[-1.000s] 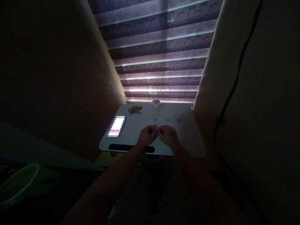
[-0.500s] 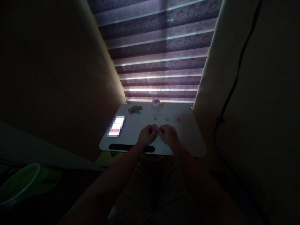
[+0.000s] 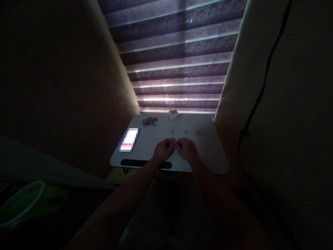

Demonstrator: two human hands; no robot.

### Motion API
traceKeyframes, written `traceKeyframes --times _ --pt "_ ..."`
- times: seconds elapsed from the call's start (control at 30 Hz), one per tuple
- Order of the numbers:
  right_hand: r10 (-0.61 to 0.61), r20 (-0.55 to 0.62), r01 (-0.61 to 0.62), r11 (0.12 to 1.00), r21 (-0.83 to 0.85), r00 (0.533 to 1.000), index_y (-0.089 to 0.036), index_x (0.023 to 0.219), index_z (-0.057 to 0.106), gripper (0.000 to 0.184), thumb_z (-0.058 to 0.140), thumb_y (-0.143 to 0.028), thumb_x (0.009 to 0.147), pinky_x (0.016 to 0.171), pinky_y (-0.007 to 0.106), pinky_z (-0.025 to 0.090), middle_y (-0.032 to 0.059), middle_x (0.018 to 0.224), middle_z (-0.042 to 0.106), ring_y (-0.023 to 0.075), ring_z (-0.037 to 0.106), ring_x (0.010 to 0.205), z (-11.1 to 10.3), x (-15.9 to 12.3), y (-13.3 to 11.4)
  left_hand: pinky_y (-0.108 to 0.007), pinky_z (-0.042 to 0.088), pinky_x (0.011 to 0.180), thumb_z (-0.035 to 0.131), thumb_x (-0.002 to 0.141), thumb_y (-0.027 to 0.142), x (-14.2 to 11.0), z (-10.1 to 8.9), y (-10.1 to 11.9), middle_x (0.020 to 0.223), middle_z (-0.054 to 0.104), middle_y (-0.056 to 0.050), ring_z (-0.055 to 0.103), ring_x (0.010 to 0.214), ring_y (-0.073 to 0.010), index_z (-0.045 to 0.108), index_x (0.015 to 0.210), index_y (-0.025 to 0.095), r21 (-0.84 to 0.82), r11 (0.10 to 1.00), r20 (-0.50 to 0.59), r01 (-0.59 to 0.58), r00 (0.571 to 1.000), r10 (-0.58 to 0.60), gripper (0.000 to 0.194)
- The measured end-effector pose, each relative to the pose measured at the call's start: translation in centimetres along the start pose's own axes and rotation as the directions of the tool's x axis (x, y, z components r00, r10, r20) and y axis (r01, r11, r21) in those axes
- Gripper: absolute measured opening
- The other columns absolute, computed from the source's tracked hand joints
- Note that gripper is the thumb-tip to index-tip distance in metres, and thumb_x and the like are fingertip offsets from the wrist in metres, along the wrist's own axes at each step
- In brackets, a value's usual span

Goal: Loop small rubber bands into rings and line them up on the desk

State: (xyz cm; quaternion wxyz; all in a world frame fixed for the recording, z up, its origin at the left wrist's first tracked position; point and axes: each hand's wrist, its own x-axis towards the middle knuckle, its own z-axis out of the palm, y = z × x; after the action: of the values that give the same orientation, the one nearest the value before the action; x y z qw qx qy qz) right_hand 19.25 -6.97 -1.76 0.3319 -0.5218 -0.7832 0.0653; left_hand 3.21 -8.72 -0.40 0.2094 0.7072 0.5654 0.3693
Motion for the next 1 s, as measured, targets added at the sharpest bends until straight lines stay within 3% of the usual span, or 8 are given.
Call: traceKeyframes --times 0.73,1.0 --pt "0.031 -0.028 -0.03 0.999 0.022 0.999 -0.021 0.067 0.056 0.02 0.051 -0.029 0.085 0.062 0.027 0.034 0.0024 0.067 0.058 0.0149 0.051 0.063 0.05 -0.01 -0.04 -0.023 0.034 0.056 0.054 0.085 0.046 0.0 0.13 0.03 0.067 0.062 0.0 0.05 0.058 -0.0112 0.06 0.075 0.017 0.08 0.996 -0.009 0.027 1.0 -0.026 0.031" --pt "0.019 -0.027 -0.018 0.998 0.06 0.999 -0.021 0.075 0.062 0.013 0.051 -0.021 0.082 0.07 0.027 0.04 0.0042 0.076 0.065 0.0165 0.057 0.074 0.14 -0.08 0.1 -0.022 0.033 0.056 0.056 0.083 0.043 -0.04 0.07 0.06 0.067 0.062 0.0 0.049 0.058 -0.01 0.063 0.077 0.017 0.06 0.998 -0.007 0.017 1.0 -0.016 0.027"
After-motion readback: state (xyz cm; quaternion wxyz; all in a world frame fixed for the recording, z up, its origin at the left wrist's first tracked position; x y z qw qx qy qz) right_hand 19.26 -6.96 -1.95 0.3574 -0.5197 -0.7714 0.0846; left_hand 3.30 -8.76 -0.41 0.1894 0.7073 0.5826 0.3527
